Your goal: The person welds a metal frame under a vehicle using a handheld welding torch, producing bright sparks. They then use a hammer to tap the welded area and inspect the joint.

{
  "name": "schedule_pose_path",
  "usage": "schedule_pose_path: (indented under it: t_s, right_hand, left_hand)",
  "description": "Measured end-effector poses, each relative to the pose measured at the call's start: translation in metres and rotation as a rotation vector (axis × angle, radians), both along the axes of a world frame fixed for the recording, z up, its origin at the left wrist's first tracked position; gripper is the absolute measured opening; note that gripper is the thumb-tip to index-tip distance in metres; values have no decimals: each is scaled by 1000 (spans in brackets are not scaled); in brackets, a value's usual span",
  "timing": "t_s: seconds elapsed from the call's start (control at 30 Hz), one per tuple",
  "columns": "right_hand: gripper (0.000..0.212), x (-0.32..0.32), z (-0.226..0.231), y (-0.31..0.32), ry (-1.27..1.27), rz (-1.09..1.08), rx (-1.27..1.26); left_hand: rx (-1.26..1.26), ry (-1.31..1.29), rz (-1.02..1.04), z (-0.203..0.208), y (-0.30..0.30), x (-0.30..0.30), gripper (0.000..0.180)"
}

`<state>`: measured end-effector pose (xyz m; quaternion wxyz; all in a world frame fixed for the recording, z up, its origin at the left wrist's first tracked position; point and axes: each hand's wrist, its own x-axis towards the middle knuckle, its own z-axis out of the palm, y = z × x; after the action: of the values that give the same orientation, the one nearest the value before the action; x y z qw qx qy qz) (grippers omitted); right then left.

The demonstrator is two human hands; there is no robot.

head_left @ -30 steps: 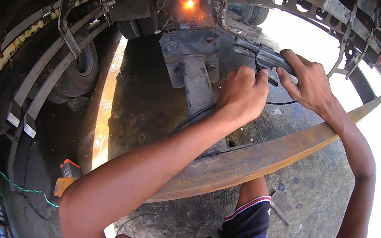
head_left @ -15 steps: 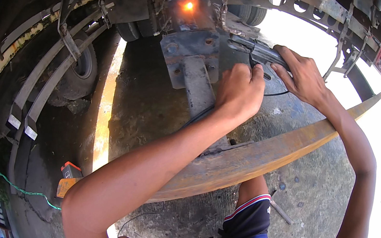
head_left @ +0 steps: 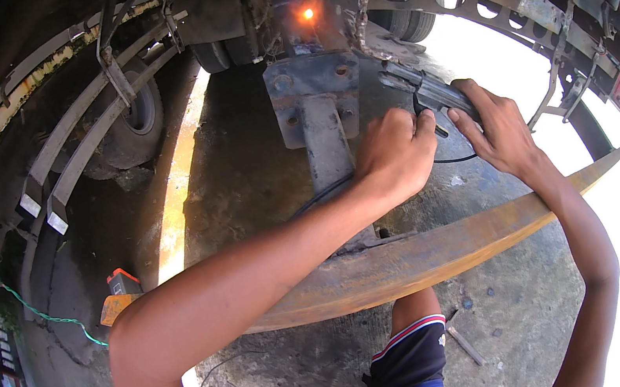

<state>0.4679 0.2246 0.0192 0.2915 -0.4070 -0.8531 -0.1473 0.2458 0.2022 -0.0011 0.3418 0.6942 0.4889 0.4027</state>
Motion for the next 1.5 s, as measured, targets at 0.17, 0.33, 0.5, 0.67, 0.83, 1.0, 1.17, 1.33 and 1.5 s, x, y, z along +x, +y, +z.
schedule_pose_path:
  t_s: [0.17,0.33,0.5,0.67,0.83,1.0,1.17,1.33,1.5]
  right_hand:
    - [36,-6,1,-1,42,30,-20]
    - [36,-3,5,-9,66,65,-94]
    - [36,-4,5,-11,71,60,-145]
    - [39,-3,2,-8,84,89,-161]
    - [39,-1,0,-6,91,103,-164]
    - [38,-2,1,-6,86,136,-138]
    - [38,-1,1,-6,89,141,-125]
    - [38,-4,-3,-3,105,148,-122]
    - [39,-5,-4,-1,114,172,-100]
  left_hand:
    - [0,-34,17,1,-3,-2,55]
    - [-25,-10,-16,-2,0,-2,55]
    - [11,-19,5,-9,4,-1,56]
    - [48,-45,50,-11,2,-2,57]
    - [4,-16,53,-8,4,-4,57]
    - [-12,-23,60,-8,5,-5,57]
    - [-47,-59,23,0,-2,-7,55]
    - [-54,-54,24,1,-3,-10,53]
    - [-37,-27,69,2,-1,-11,53]
